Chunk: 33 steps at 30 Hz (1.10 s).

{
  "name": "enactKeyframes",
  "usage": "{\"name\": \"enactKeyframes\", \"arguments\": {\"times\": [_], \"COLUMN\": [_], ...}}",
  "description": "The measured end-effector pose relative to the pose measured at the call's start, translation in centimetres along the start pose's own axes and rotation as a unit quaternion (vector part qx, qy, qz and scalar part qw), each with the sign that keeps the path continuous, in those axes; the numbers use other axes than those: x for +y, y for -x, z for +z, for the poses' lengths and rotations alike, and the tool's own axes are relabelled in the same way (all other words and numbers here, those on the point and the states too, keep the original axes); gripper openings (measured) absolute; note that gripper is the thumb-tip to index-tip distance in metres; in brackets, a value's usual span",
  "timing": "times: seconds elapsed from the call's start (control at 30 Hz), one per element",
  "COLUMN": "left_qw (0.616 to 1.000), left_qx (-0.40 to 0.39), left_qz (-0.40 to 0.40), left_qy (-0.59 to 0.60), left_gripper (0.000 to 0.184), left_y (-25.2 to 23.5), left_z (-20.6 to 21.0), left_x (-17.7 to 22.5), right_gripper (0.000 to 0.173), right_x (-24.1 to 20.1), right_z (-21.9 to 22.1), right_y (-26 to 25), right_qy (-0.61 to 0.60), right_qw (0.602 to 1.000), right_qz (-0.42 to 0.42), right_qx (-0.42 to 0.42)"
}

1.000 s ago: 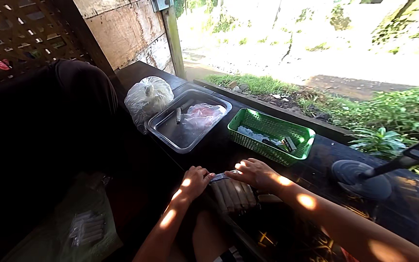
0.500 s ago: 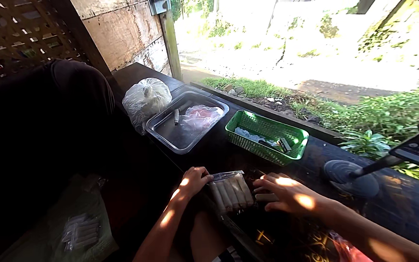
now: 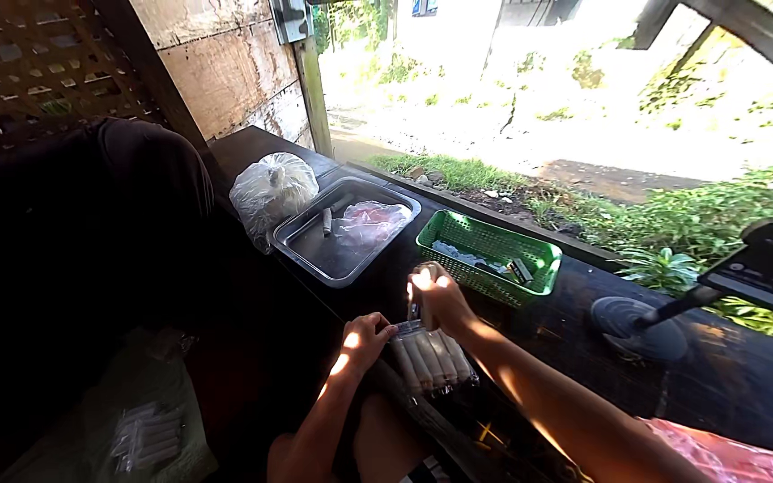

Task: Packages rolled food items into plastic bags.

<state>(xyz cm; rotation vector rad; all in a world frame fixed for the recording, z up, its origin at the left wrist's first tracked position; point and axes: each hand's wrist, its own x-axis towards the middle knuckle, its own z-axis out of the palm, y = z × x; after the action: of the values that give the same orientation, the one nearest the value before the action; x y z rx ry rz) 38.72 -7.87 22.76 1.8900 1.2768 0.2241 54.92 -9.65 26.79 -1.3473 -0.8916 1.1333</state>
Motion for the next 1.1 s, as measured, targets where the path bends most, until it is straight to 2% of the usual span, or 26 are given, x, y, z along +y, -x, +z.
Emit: {"name": "enactKeyframes", "arguments": {"times": [0.1, 0.23, 0.33, 0.53, 0.7, 1.1], "left_qw": [1.000, 0.999, 1.000, 0.999, 0.996, 0.996], "left_qx": [0.005, 0.011, 0.007, -0.025, -0.054, -0.044], "left_qz": [-0.006, -0.020, -0.021, -0.005, -0.024, -0.031], "left_qy": [0.020, 0.025, 0.019, 0.029, 0.065, 0.073], "left_gripper": [0.031, 0.030, 0.031, 0.033, 0.030, 0.028], "left_y": [0.0, 0.1, 0.1, 0.1, 0.6, 0.2], "left_z": [0.0, 0.0, -0.1, -0.5, -1.4, -1.1], "left_x": [0.0, 0.1, 0.2, -0.3, -0.4, -0.5], "right_gripper": [0.037, 0.035, 0.029, 0.029, 0.028, 0.031], "right_x": [1.9, 2.7, 2.9, 3.4, 3.4, 3.3], "right_z": [2.3, 3.3, 3.3, 3.5, 3.5, 4.4], "right_y": [-1.7, -2.5, -2.5, -2.6, -2.8, -2.5], "right_qy": [0.133, 0.246, 0.265, 0.290, 0.307, 0.284], "right_qw": [0.990, 0.969, 0.964, 0.957, 0.951, 0.959], "right_qz": [-0.050, -0.011, 0.011, -0.006, -0.013, 0.011], "right_qx": [-0.006, -0.006, 0.010, 0.029, 0.023, 0.002]}}
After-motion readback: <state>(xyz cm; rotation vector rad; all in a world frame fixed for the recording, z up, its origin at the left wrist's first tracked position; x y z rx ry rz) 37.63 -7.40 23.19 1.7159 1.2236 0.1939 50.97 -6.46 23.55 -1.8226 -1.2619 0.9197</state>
